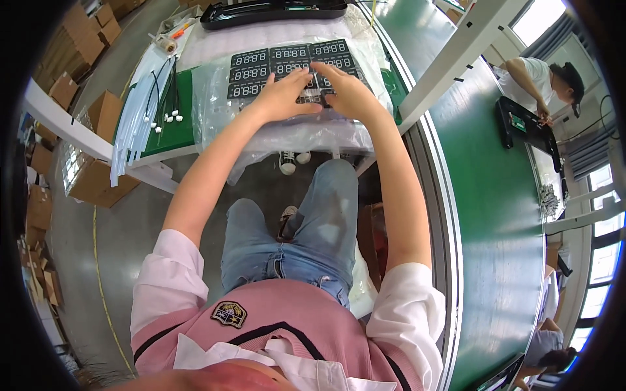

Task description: Applying digital display labels or screen covers to plastic electronic component housings on an assembly line.

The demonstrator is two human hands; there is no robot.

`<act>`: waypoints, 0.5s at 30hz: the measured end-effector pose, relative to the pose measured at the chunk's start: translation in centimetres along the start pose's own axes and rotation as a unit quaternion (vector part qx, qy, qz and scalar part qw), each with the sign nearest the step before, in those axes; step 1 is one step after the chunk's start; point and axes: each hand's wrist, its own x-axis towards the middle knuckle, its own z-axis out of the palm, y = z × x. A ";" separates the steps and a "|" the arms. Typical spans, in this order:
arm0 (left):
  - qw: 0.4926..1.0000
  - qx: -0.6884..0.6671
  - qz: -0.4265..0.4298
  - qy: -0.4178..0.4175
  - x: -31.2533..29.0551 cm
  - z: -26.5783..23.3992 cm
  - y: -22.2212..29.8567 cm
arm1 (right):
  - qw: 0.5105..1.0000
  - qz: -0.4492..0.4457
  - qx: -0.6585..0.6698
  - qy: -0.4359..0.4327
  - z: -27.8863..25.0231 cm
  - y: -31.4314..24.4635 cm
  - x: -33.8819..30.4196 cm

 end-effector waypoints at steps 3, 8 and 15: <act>0.997 -0.038 -0.014 -0.064 0.2 0.5 -0.6 | 0.999 0.007 -0.013 -0.045 -0.1 0.5 0.6; 0.983 -0.118 -0.046 -0.130 0.9 -0.8 -1.1 | 0.996 0.002 0.010 -0.090 -0.9 1.3 1.3; 0.978 -0.158 -0.060 -0.125 0.4 -0.5 -1.7 | 0.996 0.050 0.003 -0.078 -1.6 -0.7 1.4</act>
